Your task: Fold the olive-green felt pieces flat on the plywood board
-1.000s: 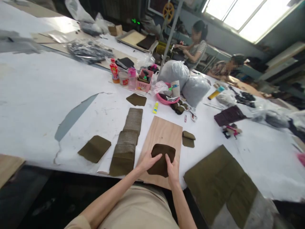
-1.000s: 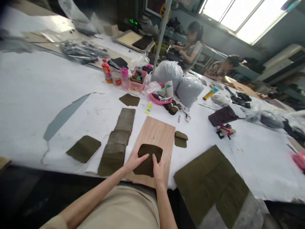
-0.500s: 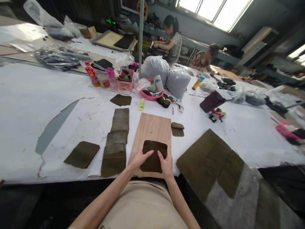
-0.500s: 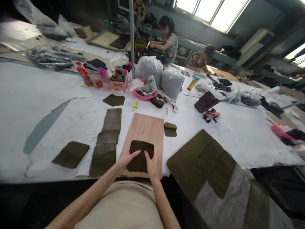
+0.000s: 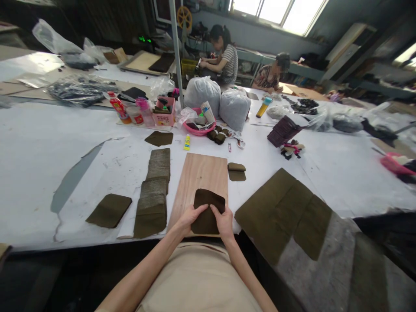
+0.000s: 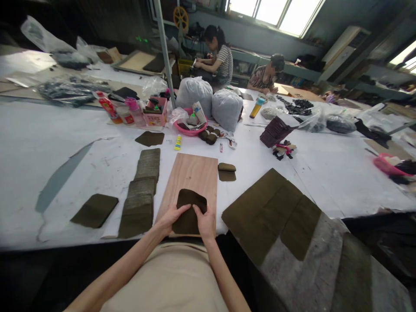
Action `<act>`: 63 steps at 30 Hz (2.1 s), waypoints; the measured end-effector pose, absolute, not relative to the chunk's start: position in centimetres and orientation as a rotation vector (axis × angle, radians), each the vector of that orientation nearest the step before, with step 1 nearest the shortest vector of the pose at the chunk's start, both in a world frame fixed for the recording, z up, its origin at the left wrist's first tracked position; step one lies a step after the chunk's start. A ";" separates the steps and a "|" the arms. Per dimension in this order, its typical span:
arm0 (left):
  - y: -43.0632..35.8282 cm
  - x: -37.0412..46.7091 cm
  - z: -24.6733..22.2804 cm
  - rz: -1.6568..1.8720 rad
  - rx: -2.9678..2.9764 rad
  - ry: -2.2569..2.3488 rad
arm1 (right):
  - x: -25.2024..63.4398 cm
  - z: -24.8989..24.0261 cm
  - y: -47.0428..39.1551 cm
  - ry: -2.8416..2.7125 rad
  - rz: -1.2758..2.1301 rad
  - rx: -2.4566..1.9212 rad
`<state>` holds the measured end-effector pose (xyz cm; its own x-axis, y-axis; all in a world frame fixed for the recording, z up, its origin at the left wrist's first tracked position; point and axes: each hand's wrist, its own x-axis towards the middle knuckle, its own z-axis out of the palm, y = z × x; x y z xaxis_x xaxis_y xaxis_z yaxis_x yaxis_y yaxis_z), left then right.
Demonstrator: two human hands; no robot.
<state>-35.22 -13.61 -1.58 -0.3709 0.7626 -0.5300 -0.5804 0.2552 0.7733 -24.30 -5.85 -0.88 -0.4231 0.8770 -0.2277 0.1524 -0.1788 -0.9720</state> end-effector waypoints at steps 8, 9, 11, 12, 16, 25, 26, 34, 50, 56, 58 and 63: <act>-13.2 -34.5 -1.6 1.481 0.299 1.423 | -23.5 -1.2 -5.0 -1.227 2.041 -1.169; -13.3 -34.5 -1.6 1.456 0.239 1.378 | -23.5 -1.2 -5.0 -1.230 2.002 -1.181; -13.4 -34.4 -1.5 1.450 0.175 1.316 | -23.6 -1.3 -5.0 -1.278 1.902 -1.211; -13.4 -34.3 -1.5 1.468 0.174 1.307 | -23.6 -1.4 -5.0 -1.296 1.876 -1.221; -13.2 -33.8 -1.6 1.550 0.256 1.345 | -23.5 -2.1 -5.0 -1.286 1.917 -1.201; -13.3 -34.0 -2.1 1.450 0.109 1.308 | -22.9 -2.7 -5.4 -1.602 1.617 -1.131; -13.3 -34.0 -2.3 1.442 0.110 1.312 | -22.7 -2.7 -5.4 -1.707 1.515 -1.088; -12.9 -33.8 -3.0 1.551 0.489 1.547 | -23.0 -2.9 -4.6 -1.331 1.970 -1.213; -12.7 -33.7 -2.8 1.423 0.113 1.333 | -23.1 -3.5 -4.4 -1.195 1.914 -1.187; -13.2 -33.5 -3.5 1.513 0.142 1.234 | -22.7 -3.6 -4.4 -1.366 1.800 -1.144; -13.4 -33.6 -3.7 1.512 0.110 1.202 | -22.7 -3.5 -4.3 -1.410 1.774 -1.131; -13.7 -33.9 -4.1 1.541 0.041 1.092 | -22.6 -2.7 -4.1 -1.532 1.564 -1.142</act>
<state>-33.90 -13.68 -4.06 -0.3127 0.7909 -0.5260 -0.7582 0.1257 0.6398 -22.62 -4.11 -2.72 -0.4010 0.9060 -0.1355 0.1170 -0.0961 -0.9885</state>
